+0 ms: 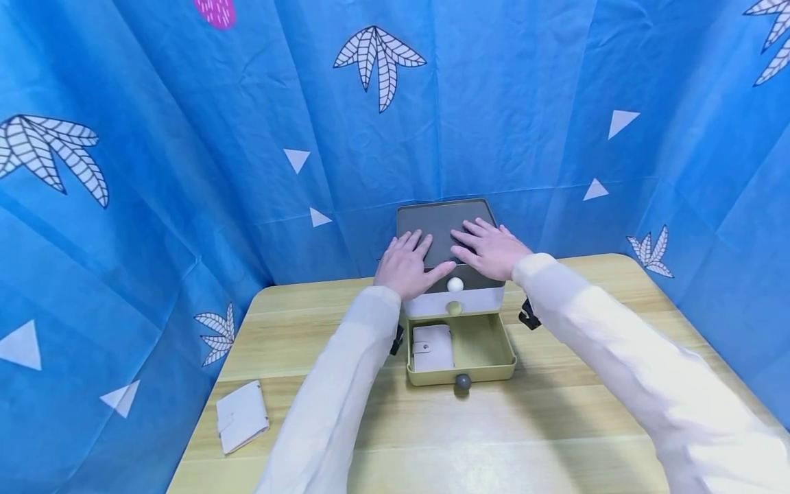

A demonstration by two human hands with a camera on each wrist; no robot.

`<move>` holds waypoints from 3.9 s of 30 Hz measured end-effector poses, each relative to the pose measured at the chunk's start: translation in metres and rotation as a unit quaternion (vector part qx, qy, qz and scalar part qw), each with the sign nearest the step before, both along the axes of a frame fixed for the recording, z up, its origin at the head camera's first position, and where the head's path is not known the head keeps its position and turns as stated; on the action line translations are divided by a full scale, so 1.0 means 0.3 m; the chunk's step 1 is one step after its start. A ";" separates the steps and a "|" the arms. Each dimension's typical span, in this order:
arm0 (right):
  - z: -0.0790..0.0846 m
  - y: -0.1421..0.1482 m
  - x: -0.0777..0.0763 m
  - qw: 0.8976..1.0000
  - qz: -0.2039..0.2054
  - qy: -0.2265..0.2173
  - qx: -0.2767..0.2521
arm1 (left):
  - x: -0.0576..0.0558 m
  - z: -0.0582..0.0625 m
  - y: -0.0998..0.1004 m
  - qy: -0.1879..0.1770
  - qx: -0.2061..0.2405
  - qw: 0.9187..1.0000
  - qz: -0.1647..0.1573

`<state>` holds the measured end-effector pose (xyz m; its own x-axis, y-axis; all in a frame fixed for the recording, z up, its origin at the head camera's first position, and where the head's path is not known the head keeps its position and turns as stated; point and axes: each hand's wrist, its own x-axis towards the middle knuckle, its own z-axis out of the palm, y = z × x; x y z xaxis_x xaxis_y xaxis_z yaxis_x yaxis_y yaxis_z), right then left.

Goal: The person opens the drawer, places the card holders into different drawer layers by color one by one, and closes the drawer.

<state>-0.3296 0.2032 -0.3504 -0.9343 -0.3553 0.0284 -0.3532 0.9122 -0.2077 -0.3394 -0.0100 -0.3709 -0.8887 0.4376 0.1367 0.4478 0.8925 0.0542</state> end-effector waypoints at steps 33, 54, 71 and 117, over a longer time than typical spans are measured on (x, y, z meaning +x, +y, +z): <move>-0.035 -0.036 -0.008 0.999 -0.015 0.016 0.032 | 0.027 -0.010 -0.049 0.010 0.123 0.992 -0.006; -0.036 -0.015 0.000 0.999 -0.022 0.021 0.019 | 0.233 -0.183 -0.315 0.039 0.205 0.978 -0.019; -0.031 -0.034 -0.020 0.999 -0.021 0.031 0.017 | 0.402 -0.333 -0.571 0.089 0.205 0.972 0.072; -0.049 -0.026 0.013 0.999 -0.026 0.035 0.012 | 0.596 -0.488 -0.953 -0.196 0.055 0.924 0.324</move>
